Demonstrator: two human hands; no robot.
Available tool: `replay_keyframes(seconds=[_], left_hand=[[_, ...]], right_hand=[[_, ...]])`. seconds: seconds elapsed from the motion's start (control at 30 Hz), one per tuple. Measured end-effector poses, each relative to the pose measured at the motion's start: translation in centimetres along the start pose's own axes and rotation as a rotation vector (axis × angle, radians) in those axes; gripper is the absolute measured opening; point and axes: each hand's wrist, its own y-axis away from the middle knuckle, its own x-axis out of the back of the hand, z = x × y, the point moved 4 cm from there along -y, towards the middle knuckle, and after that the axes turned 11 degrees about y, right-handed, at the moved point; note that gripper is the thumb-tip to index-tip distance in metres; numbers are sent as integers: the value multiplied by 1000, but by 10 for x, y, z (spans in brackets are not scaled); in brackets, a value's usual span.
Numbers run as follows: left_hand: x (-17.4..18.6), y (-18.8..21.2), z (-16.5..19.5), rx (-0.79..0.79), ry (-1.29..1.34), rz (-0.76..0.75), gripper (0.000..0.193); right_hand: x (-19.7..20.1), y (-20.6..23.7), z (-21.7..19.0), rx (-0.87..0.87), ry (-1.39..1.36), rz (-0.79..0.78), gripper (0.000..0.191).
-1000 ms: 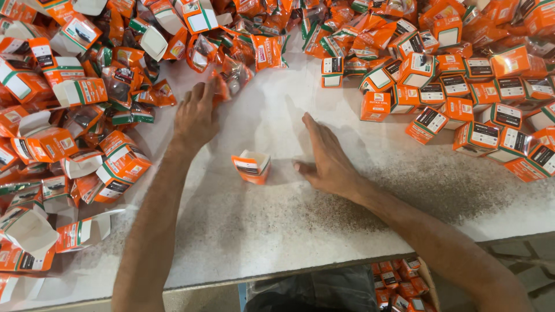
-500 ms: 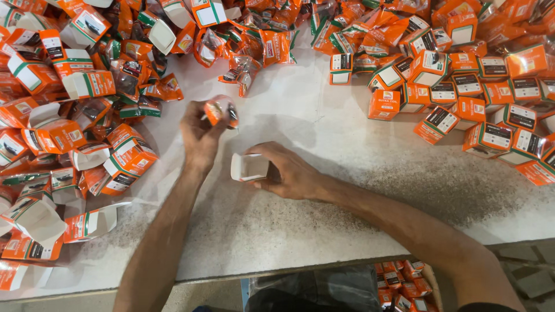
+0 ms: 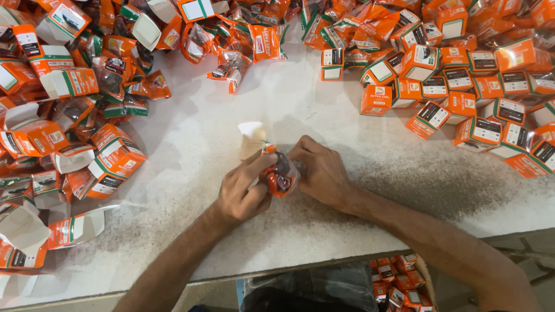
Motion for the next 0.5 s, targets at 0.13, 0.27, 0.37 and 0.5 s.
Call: replay_keyframes(seconds=[0.13,0.27,0.37,0.5], left_hand=[[17,18,-7,287,28,150,38],[47,28,-13,341,61,433,33],[48,28,-22,403,108,509,27],[43,29,-30,507,251,569,25]], right_hand=[[6,-13,0,-34,-17,67,90],[-7,-39,-18,33,-88,42,124],[-34,-53,-39,-26,-105,20,119],[-61,-64,-51,-106,-93,27,77]])
